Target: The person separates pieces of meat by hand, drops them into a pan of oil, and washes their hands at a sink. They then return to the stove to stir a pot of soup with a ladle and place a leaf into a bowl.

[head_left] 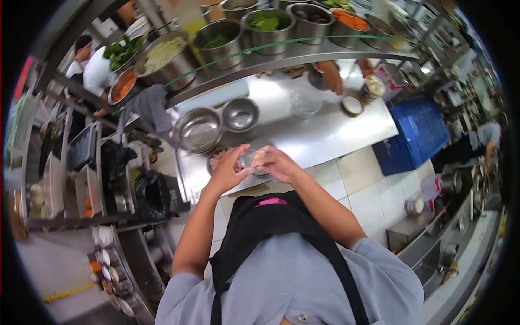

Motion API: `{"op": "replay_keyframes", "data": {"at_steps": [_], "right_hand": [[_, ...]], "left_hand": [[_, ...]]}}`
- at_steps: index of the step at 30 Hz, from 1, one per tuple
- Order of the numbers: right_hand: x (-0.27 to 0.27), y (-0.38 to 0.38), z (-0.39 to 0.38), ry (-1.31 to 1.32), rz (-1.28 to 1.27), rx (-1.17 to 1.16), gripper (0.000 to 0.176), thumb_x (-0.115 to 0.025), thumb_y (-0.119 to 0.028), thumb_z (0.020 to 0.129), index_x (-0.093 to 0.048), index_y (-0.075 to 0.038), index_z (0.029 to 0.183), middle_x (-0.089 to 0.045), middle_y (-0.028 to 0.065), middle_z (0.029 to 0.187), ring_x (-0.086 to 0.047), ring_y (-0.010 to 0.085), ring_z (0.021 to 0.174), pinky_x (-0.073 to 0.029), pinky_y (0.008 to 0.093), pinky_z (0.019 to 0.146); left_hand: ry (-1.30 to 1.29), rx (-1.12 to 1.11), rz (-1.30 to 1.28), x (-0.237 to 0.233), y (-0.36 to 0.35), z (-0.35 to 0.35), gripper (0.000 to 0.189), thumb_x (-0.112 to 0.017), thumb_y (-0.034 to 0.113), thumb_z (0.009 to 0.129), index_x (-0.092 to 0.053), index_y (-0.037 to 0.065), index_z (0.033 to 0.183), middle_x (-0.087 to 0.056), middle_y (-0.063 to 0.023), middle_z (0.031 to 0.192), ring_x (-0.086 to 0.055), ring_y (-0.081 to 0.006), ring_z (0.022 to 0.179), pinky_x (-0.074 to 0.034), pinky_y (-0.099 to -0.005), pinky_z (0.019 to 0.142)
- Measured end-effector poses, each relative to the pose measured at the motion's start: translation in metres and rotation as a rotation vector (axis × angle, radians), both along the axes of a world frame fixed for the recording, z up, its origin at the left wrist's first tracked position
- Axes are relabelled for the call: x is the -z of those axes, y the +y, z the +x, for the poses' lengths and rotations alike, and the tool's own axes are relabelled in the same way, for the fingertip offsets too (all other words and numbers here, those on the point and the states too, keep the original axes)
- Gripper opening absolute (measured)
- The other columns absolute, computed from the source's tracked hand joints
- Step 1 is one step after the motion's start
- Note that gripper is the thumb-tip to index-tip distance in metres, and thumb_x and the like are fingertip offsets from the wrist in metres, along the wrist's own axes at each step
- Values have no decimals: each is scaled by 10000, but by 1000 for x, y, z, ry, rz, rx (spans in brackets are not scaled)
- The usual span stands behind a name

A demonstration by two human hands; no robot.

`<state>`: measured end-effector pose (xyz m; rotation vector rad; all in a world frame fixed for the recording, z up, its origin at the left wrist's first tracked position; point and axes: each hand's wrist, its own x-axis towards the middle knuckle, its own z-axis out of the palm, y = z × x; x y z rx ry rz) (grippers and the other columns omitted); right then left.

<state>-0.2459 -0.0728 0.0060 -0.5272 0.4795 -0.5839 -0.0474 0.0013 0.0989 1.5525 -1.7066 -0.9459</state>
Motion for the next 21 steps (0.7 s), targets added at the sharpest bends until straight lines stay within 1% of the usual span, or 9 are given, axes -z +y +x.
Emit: {"op": "replay_keyframes", "data": {"at_steps": [3,4,5,8,9,13,16,17,21], "right_hand": [[-11,6,5,72,-7,-11,170,-641,-86,903,-570,-78,1057,-668,62,990,-665,158,893,-551,279,804],[-10,4,6,107,-36,-4,168,-651,-102,905,-585,-74,1057,-670,54,991,-662,145,885,-550,273,799],[-8,3,4,137,-62,-5,168,-660,-117,907,-601,-70,1057,-672,47,991,-659,131,877,-550,267,795],[-3,-1,-3,196,-85,-56,186,-669,-129,912,-624,-54,1075,-676,43,1000,-658,117,878,-554,258,775],[-4,0,-3,184,-79,-76,186,-669,-129,912,-624,-54,1075,-676,43,1000,-658,117,878,-554,258,775],[-14,1,-4,206,-82,-45,187,-668,-102,905,-629,-39,1077,-679,53,1022,-663,123,872,-564,254,746],[-26,1,-5,197,-48,58,163,-653,-87,906,-613,-35,1056,-679,71,1022,-666,134,872,-569,257,746],[-29,0,-5,187,-28,117,153,-643,-76,908,-602,-34,1049,-677,81,1018,-668,141,871,-572,261,751],[-26,-3,-1,65,69,192,153,-583,-41,923,-566,-33,1075,-660,82,976,-669,172,856,-583,273,764]], "left_hand": [[-22,102,-88,23,-7,-10,526,-748,79,763,-605,91,1269,-595,-83,1079,-601,-140,783,-508,-270,706],[-47,85,-107,11,-8,-17,391,-718,69,788,-654,73,1174,-615,-83,1016,-619,-171,776,-514,-289,705],[-39,105,-112,11,-12,-22,391,-718,69,788,-654,73,1174,-615,-83,1016,-619,-171,776,-514,-289,705],[-52,-35,-160,16,-13,-20,180,-698,65,793,-678,29,968,-648,-99,828,-650,-185,690,-512,-301,640],[-65,-53,-152,19,-14,-19,180,-698,65,793,-678,29,968,-648,-99,828,-650,-185,690,-512,-301,640],[-29,-92,-96,38,-20,-7,115,-668,46,827,-656,3,933,-645,-37,751,-612,-92,670,-497,-243,618],[478,-173,177,37,-21,-7,75,-653,35,859,-636,5,926,-624,-7,777,-586,-57,701,-480,-222,583],[475,-176,174,38,-21,-7,75,-653,35,859,-636,5,926,-624,-7,777,-586,-57,701,-480,-222,583],[811,-181,223,44,-16,-8,104,-635,34,885,-608,14,984,-618,-30,811,-570,-77,646,-473,-219,572]]}}
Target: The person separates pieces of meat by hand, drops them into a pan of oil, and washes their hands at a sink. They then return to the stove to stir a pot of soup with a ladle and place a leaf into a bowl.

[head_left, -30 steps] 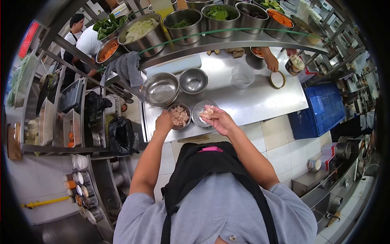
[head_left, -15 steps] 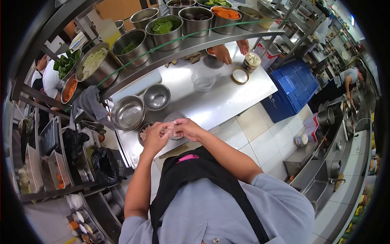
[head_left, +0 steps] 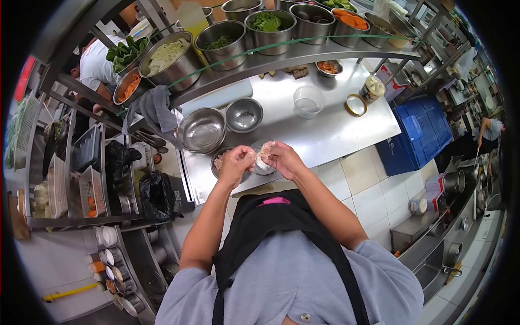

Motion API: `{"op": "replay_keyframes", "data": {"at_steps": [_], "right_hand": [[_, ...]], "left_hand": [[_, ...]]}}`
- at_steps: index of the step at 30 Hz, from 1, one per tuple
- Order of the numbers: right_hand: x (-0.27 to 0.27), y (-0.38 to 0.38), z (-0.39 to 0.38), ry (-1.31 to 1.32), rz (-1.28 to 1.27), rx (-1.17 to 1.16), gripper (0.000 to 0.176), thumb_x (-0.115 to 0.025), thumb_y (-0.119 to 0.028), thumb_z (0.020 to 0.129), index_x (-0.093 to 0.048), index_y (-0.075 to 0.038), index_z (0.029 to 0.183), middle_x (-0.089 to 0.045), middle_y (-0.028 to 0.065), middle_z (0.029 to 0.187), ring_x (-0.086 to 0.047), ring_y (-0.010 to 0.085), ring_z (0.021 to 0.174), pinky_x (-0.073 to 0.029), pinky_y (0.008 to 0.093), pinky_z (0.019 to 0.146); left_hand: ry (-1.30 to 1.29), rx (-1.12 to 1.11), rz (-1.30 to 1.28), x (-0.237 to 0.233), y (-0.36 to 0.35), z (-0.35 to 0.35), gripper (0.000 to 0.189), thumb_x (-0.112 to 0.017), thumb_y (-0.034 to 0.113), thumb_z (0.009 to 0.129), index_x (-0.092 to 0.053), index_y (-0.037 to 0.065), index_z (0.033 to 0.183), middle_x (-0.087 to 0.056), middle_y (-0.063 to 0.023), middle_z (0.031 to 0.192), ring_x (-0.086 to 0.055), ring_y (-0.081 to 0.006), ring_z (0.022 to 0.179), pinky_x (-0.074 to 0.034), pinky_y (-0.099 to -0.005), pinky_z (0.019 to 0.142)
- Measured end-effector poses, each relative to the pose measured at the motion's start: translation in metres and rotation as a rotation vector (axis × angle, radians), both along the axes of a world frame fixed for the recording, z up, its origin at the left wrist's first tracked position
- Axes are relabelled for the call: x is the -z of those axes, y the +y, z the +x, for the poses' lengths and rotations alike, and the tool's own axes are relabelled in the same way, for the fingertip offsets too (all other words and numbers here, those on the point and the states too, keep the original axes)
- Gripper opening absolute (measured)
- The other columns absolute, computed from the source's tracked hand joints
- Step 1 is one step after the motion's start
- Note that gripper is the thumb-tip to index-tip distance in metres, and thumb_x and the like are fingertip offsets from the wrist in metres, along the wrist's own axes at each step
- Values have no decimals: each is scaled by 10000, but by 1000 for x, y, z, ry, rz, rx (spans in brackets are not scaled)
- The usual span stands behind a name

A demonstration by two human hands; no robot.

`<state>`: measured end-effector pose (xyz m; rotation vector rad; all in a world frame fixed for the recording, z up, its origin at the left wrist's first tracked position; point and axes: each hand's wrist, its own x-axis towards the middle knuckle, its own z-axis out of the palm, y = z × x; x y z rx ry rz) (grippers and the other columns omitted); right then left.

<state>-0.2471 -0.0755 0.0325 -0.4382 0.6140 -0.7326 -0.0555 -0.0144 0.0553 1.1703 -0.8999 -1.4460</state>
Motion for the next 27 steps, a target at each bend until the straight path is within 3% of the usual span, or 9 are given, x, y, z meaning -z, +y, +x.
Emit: {"op": "replay_keyframes", "data": {"at_steps": [4,11,13,18,21,22,24,25,27], "right_hand": [[13,-4,1,-44,73,103,182,-555,-33,929,-555,-19,1111,-646,91,1005,-664,180,870,-587,286,809],[16,1,4,-214,98,-50,271,-501,20,907,-529,17,1176,-634,136,1094,-655,241,1020,-556,340,942],[19,2,11,-228,104,-79,235,-504,16,914,-548,20,1145,-638,140,1112,-652,246,1049,-545,344,964],[14,4,12,-160,28,-93,183,-539,-17,928,-580,16,1103,-651,133,1092,-657,251,1039,-545,360,960],[7,5,8,-174,35,-59,198,-571,-16,907,-582,-6,1105,-666,123,1055,-675,250,991,-553,362,939],[8,4,5,-180,42,-74,198,-571,-16,907,-582,-6,1105,-666,123,1055,-675,250,991,-553,362,939],[9,1,-1,-133,92,3,191,-572,-34,905,-584,-15,1095,-668,111,1048,-669,246,1005,-554,367,940],[8,0,-3,-155,111,55,165,-556,-30,886,-575,-7,1048,-654,129,1001,-660,270,1014,-556,380,938],[10,-4,-10,-195,195,70,159,-545,-15,859,-564,-8,1017,-641,139,974,-655,286,1011,-556,388,941]], "left_hand": [[240,-19,-60,-12,2,4,113,-623,31,903,-596,16,1011,-614,-40,839,-577,-96,673,-478,-224,590],[221,107,-7,-27,-2,2,239,-637,56,914,-605,-2,1144,-622,-30,871,-575,-93,719,-474,-212,635],[-225,53,0,-6,-8,2,326,-655,79,917,-593,-8,1225,-635,-30,941,-569,-78,771,-467,-214,668],[-316,-25,-76,22,-3,-2,299,-626,105,945,-598,-6,1222,-640,-22,984,-555,-68,765,-457,-215,668],[327,-136,136,34,-8,14,274,-580,96,955,-573,18,1218,-604,-24,907,-514,-83,697,-451,-217,622],[322,-153,139,30,-5,19,274,-580,96,955,-573,18,1218,-604,-24,907,-514,-83,697,-451,-217,622],[657,-109,127,19,0,28,231,-592,74,922,-560,28,1147,-584,-28,866,-510,-79,679,-447,-207,600],[661,-149,190,3,4,27,155,-587,46,893,-540,48,1041,-558,-26,827,-485,-76,634,-421,-208,551],[685,-64,182,6,7,47,116,-577,68,906,-545,61,1017,-532,-11,791,-462,-74,603,-404,-208,533]]}}
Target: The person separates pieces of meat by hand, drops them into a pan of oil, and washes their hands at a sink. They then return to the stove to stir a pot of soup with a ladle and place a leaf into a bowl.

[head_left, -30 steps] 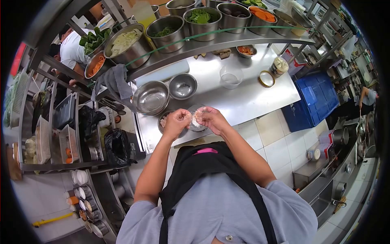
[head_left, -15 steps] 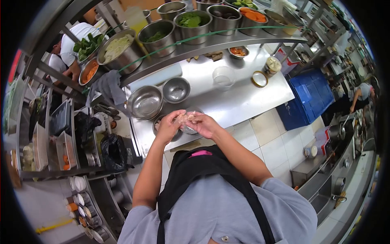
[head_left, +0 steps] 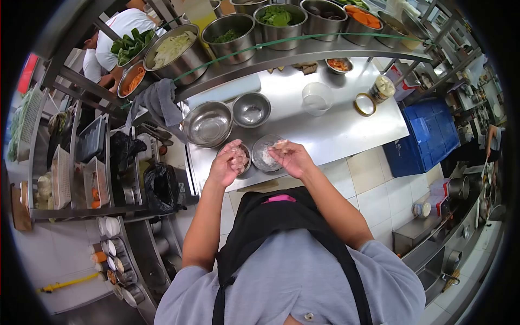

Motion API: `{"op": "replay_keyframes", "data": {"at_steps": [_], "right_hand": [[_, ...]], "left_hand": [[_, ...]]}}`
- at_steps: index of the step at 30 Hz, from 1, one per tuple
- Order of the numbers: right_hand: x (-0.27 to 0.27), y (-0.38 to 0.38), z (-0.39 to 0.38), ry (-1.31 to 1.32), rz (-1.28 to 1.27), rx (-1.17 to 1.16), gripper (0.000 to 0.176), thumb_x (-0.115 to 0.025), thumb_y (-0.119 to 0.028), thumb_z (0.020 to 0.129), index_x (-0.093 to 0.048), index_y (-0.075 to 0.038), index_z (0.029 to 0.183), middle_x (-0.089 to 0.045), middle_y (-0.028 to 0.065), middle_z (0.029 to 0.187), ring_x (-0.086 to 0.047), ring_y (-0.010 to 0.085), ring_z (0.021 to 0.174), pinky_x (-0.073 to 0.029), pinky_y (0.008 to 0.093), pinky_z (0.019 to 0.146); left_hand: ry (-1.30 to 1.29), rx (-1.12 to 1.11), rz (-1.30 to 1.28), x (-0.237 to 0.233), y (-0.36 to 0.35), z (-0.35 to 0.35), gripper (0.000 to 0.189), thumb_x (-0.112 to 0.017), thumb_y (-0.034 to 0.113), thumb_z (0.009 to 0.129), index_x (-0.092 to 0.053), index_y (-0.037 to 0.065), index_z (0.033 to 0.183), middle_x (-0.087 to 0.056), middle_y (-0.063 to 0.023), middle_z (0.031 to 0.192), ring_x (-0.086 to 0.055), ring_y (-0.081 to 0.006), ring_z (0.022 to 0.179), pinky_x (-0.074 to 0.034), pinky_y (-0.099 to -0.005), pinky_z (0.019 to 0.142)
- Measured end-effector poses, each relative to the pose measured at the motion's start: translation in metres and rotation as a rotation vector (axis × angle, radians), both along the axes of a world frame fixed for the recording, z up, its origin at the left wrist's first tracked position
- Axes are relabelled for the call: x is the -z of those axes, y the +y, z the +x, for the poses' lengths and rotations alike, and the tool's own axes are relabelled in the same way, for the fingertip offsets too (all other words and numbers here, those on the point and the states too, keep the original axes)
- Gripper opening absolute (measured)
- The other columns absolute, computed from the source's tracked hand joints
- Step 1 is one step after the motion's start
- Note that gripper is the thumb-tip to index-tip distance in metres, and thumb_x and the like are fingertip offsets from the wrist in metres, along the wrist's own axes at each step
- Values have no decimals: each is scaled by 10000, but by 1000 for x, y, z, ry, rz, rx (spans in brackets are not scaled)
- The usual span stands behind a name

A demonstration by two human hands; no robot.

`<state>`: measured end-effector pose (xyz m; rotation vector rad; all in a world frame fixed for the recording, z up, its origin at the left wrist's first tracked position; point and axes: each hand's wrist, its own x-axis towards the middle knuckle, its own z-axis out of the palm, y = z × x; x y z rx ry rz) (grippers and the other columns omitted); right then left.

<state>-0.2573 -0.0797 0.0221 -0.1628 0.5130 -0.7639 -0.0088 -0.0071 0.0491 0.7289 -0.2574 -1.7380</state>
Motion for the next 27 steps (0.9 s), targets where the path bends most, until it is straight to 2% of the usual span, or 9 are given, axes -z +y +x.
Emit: {"op": "replay_keyframes", "data": {"at_steps": [3,6,8,9,11,17,21,23,27], "right_hand": [[-1,-2,3,7,140,52,118,-502,17,786,-517,-15,898,-611,176,934,-642,338,1014,-551,429,964],[7,-3,6,133,185,54,115,-488,24,770,-504,-50,857,-585,120,855,-642,273,867,-586,386,799],[35,-7,3,84,8,-117,81,-469,-10,786,-472,-90,777,-510,50,735,-552,184,649,-491,292,551],[34,-7,4,84,17,-129,81,-469,-10,786,-472,-90,777,-510,50,735,-552,184,649,-491,292,551],[34,-5,10,166,39,-215,106,-460,-46,785,-435,-127,720,-409,-8,641,-394,109,506,-304,232,430],[56,29,50,499,29,-511,351,-528,-334,945,-388,-155,678,-361,-41,590,-326,51,463,-216,214,380],[107,68,97,762,54,-494,510,-645,-521,880,-572,-22,956,-539,55,771,-552,167,608,-543,309,510],[85,77,119,795,117,-374,595,-687,-484,859,-558,24,1139,-593,110,936,-621,246,798,-606,367,666],[146,97,174,789,59,185,384,-693,-257,846,-582,6,1104,-623,120,964,-642,216,789,-599,357,622]], "left_hand": [[-77,-44,41,14,11,22,79,-554,159,930,-544,85,956,-467,14,723,-391,-66,542,-336,-211,483],[-34,-156,76,29,24,48,109,-571,193,892,-513,101,899,-480,6,740,-390,-77,543,-318,-226,486],[-81,-202,105,10,31,40,87,-561,163,875,-505,101,899,-483,-2,746,-384,-82,542,-318,-225,488],[-129,-239,128,4,34,39,75,-551,134,858,-496,101,898,-485,-10,752,-378,-86,541,-319,-224,490],[-175,-212,132,19,40,49,103,-501,46,810,-477,100,894,-495,-24,782,-369,-89,547,-309,-222,480],[-373,25,141,50,41,67,138,-460,-33,836,-483,93,886,-521,-38,791,-410,-99,579,-353,-254,504],[-388,160,102,57,15,79,153,-514,169,998,-547,32,940,-555,-39,769,-509,-137,636,-408,-270,569],[-490,281,7,71,5,92,209,-501,206,1019,-560,30,924,-498,-25,688,-479,-135,594,-403,-269,563],[-611,529,-44,72,-4,106,213,-551,207,1002,-562,30,1120,-578,-14,816,-476,-76,610,-408,-220,547]]}}
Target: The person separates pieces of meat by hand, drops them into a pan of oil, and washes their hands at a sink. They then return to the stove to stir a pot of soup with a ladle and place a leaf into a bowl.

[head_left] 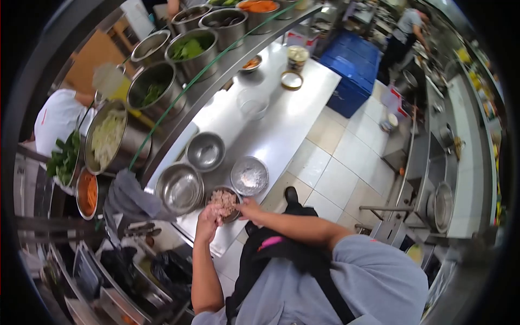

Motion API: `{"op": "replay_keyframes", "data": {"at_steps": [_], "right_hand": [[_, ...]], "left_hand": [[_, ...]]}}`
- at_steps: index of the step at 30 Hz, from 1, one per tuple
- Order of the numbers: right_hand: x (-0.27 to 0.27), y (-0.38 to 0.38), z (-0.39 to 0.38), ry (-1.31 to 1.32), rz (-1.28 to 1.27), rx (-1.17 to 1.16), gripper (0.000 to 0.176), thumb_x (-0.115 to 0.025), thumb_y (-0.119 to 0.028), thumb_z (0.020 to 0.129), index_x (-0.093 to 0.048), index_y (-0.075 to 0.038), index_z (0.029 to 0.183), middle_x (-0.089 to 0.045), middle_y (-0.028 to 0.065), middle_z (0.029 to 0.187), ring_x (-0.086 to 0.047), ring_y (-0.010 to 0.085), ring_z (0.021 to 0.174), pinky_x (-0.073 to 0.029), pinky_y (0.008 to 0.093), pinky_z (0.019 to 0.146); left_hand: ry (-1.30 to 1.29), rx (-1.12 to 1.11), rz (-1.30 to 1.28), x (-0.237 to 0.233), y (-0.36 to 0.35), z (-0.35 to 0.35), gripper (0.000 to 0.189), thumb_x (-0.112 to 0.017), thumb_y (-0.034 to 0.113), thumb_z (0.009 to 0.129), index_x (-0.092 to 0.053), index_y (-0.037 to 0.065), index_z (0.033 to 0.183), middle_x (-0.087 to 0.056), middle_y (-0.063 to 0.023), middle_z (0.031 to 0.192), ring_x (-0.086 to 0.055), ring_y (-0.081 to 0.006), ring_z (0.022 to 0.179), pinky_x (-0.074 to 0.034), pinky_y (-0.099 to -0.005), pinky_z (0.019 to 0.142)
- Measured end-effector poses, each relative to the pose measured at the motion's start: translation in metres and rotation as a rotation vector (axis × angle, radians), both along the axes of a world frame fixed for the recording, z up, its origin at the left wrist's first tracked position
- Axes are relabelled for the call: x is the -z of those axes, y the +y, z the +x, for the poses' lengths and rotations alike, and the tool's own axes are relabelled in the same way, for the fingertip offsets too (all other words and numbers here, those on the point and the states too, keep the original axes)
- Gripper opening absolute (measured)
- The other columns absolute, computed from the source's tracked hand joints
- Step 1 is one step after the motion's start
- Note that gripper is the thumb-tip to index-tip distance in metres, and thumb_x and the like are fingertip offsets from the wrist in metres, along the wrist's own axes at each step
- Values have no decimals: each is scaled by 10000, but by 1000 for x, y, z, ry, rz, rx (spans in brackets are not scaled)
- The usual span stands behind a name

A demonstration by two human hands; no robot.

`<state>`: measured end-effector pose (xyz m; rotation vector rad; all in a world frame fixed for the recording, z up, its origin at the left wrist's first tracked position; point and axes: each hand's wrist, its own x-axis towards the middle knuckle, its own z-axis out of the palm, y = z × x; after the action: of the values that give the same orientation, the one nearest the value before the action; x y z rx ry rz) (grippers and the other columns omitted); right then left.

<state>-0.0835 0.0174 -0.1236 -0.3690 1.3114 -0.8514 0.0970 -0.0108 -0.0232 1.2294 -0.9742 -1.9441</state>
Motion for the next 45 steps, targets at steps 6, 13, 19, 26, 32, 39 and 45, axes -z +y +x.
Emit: {"op": "replay_keyframes", "data": {"at_steps": [6,13,19,26,32,39,45], "right_hand": [[5,45,8,87,9,206,190,-683,-138,799,-638,-10,933,-630,72,775,-641,187,634,-546,337,482],[-56,170,-58,-74,-101,423,183,-684,-115,772,-596,-33,910,-617,70,761,-651,187,654,-569,349,523],[-107,331,-114,82,-214,892,193,-697,-118,794,-553,-12,868,-592,67,784,-649,174,702,-573,347,535],[-138,566,-110,83,-218,1592,243,-676,-95,825,-588,26,1016,-621,83,907,-657,188,824,-615,372,647],[-144,714,-87,34,-331,2022,340,-658,-89,807,-583,-11,1129,-624,61,951,-644,176,811,-590,340,637],[-168,827,-84,74,-434,2372,193,-593,-59,828,-579,-45,1020,-668,38,865,-670,149,732,-537,257,564],[-156,870,-85,87,-403,2707,234,-560,-44,838,-575,-18,1070,-676,88,937,-684,177,810,-575,285,638]], "left_hand": [[181,144,154,8,-7,-8,129,-563,50,885,-523,93,1000,-524,5,813,-468,-73,627,-382,-214,532],[95,753,89,-29,23,-95,155,-513,223,989,-436,147,879,-482,-6,765,-396,-68,572,-299,-204,454],[-53,1392,-280,-86,138,-234,96,-533,170,988,-520,75,976,-624,-40,873,-536,-94,618,-459,-247,556],[283,1857,-1240,-162,402,-360,204,-571,22,872,-621,-21,1065,-658,-219,986,-668,-340,869,-530,-365,763],[594,1994,-1380,-168,607,-385,249,-621,-9,828,-679,4,1069,-647,-212,1022,-634,-351,992,-520,-377,843],[688,2197,-1019,-189,805,-448,292,-665,62,845,-629,26,1132,-681,-124,904,-652,-185,750,-519,-337,698],[970,2165,-1287,-169,1004,-556,169,-648,152,869,-653,24,979,-688,-119,950,-676,-199,843,-521,-320,765]]}}
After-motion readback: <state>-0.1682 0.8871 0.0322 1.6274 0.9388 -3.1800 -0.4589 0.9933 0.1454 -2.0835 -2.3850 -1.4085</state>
